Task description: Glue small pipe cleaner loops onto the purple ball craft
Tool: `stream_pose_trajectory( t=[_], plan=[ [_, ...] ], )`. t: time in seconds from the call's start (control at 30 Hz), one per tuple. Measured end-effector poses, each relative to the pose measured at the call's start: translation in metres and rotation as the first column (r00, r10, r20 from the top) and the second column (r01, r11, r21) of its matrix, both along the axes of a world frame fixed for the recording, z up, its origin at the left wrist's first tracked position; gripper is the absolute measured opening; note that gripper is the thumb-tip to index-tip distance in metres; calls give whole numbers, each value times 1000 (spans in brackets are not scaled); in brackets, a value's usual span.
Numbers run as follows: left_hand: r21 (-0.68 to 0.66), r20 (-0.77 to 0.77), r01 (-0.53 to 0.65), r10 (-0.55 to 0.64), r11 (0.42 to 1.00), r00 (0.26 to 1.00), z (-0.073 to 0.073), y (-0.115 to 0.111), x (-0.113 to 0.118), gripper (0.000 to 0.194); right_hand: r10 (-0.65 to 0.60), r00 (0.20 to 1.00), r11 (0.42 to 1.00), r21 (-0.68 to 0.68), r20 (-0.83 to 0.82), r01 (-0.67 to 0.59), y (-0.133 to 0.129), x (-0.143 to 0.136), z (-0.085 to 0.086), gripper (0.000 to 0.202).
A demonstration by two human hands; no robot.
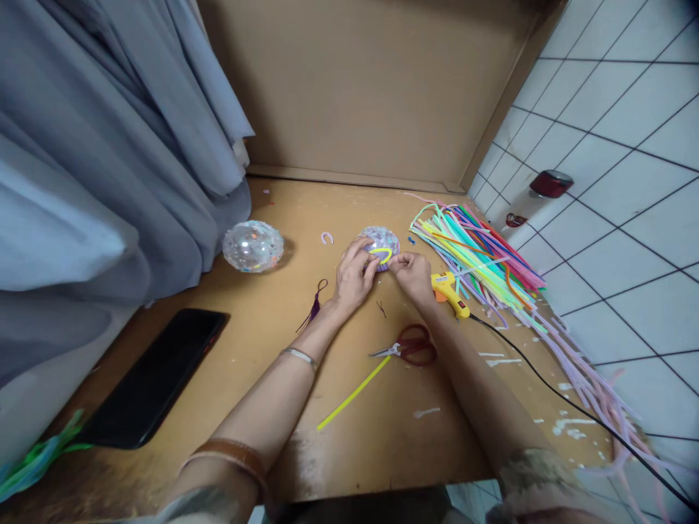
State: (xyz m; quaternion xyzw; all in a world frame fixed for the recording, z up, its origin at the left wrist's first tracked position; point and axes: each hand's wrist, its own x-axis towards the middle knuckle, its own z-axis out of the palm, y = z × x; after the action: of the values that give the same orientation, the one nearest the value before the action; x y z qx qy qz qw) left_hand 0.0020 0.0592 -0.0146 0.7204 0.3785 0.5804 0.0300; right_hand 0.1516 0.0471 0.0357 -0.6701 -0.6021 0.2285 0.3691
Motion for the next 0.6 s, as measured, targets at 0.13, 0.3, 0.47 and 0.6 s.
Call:
stream_pose_trajectory(
  t=[0.13, 0.3, 0.47, 0.6],
  plan=[
    [-40, 1, 19, -19, 999, 1000, 1, -1, -1, 21, -13, 1000, 1000, 15, 4, 13, 1, -1, -1, 17],
    [-45, 8, 36, -36, 998, 999, 2, -2, -1, 21, -12, 1000, 1000, 19, 13, 12, 1, -1, -3, 18],
    [-13, -11, 6, -6, 1000, 1000, 0, 0, -1, 21, 14, 1000, 1000, 11, -8, -14, 0, 2, -2, 20],
    [-3, -19, 3, -3, 1000, 1000, -1, 1, -1, 21, 8, 999, 1000, 20, -39, -7, -2, 8, 2, 21]
  ],
)
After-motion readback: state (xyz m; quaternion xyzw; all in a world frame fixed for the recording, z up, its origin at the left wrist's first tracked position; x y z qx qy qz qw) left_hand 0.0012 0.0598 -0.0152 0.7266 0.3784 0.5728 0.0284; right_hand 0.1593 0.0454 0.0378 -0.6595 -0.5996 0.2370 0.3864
